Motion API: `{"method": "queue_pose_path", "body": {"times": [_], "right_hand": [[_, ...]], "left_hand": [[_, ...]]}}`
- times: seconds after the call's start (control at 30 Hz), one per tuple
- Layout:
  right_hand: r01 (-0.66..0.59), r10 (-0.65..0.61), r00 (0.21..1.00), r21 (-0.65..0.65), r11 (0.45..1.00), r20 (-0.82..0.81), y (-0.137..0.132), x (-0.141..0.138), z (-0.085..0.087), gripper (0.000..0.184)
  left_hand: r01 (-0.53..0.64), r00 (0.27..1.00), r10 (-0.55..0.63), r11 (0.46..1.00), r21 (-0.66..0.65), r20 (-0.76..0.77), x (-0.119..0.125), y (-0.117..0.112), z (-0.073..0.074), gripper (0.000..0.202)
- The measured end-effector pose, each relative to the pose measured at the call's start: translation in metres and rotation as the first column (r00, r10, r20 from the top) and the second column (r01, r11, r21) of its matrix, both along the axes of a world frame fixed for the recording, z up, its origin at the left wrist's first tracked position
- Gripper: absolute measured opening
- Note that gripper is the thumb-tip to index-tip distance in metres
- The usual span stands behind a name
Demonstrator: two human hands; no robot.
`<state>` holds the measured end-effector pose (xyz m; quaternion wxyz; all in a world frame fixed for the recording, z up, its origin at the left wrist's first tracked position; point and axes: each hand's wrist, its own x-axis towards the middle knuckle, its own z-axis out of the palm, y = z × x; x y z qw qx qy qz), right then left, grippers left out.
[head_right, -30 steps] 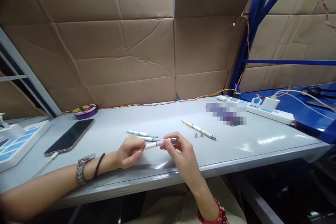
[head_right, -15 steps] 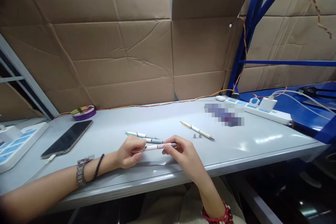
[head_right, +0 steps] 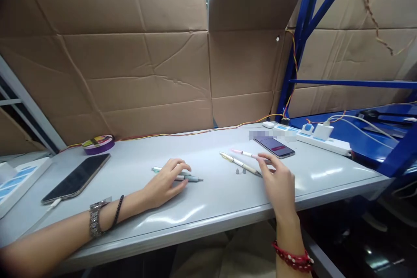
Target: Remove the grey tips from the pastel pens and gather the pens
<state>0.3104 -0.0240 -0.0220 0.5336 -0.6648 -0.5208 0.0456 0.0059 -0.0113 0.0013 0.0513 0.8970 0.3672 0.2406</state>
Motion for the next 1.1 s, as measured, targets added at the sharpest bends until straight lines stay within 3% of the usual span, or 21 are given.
{"method": "queue_pose_path", "body": {"times": [0.1,0.27,0.5,0.67,0.83,0.93,1.03,1.1], "right_hand": [[-0.025,0.052,0.974,-0.124,0.992,0.221,0.006,0.004,-0.008,0.029],[-0.068,0.116,0.939,-0.154,0.986,0.323,0.012,0.006,-0.016,0.031],[-0.188,0.165,0.846,-0.006,0.982,0.506,0.013,0.001,-0.016,0.032],[-0.206,0.157,0.838,0.037,0.978,0.523,0.012,0.000,-0.017,0.027],[-0.229,0.153,0.883,0.124,0.965,0.443,0.005,-0.005,-0.008,0.026],[-0.231,0.179,0.949,0.189,0.954,0.260,-0.008,-0.018,0.002,0.023],[-0.304,0.307,0.951,0.236,0.923,0.022,-0.023,-0.043,0.012,0.017],[-0.437,0.464,0.884,0.247,0.865,-0.063,-0.031,-0.061,0.017,0.013]], "left_hand": [[-0.008,0.999,0.008,1.000,0.000,-0.035,-0.001,0.000,0.000,0.019],[-0.015,0.997,0.014,1.000,-0.009,-0.069,-0.001,0.000,-0.001,0.018],[-0.034,0.994,0.029,0.999,-0.043,-0.104,-0.001,0.001,-0.002,0.014],[0.006,0.998,-0.011,0.996,-0.084,-0.055,-0.002,0.003,-0.004,0.011],[0.059,0.998,-0.058,0.997,-0.041,0.023,-0.001,0.000,-0.004,0.013],[0.077,0.994,-0.075,0.997,-0.018,0.079,-0.001,-0.002,-0.003,0.017],[0.105,0.988,-0.105,0.994,0.008,0.114,-0.002,-0.003,-0.003,0.018],[0.128,0.983,-0.129,0.992,0.012,0.135,-0.003,-0.002,-0.004,0.017]]}}
